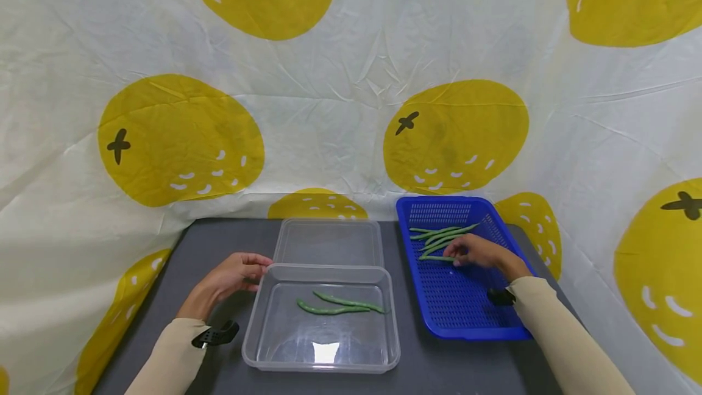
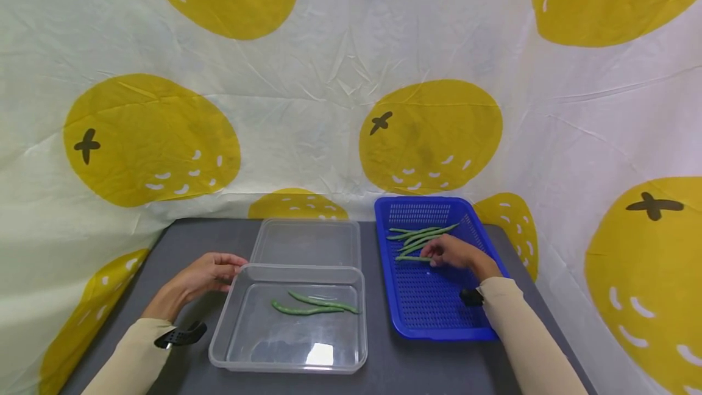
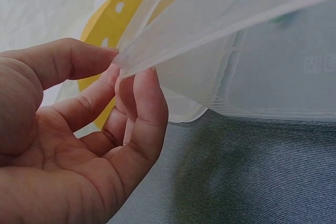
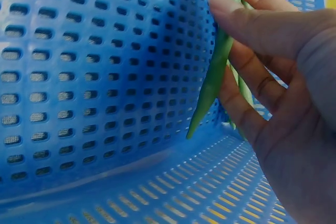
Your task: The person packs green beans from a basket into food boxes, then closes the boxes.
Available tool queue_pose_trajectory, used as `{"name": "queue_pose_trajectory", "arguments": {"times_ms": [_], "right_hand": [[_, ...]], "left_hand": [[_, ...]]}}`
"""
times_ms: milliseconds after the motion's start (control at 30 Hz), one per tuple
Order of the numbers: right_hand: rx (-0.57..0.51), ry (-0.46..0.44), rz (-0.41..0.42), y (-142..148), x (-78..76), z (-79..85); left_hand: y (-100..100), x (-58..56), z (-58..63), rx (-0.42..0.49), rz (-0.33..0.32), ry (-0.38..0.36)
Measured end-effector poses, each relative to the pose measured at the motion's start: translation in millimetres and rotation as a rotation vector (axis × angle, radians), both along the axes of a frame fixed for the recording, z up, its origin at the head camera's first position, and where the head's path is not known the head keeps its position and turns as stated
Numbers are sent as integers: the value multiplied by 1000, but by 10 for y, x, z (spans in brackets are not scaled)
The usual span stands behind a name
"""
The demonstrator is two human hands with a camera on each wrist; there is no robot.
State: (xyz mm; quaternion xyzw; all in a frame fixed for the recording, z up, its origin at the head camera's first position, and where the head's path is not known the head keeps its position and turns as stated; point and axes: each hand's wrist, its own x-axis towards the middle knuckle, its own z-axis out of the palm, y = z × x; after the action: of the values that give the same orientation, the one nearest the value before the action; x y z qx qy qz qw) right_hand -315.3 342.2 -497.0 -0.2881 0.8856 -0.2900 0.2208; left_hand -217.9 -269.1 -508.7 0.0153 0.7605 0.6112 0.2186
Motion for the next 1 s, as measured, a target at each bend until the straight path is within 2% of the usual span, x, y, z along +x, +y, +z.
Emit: {"name": "queue_pose_trajectory", "arguments": {"times_ms": [400, 700, 833, 1000], "right_hand": [[-98, 51, 43, -19, 40, 102], [-157, -1, -9, -21, 86, 227], [-164, -9, -17, -57, 108, 276], [-236, -46, -6, -157, 140, 355]], "left_hand": [[0, -3, -5, -7, 15, 1], [4, -11, 3, -3, 21, -3], [16, -11, 16, -6, 27, -11], [15, -4, 25, -5, 34, -15]]}}
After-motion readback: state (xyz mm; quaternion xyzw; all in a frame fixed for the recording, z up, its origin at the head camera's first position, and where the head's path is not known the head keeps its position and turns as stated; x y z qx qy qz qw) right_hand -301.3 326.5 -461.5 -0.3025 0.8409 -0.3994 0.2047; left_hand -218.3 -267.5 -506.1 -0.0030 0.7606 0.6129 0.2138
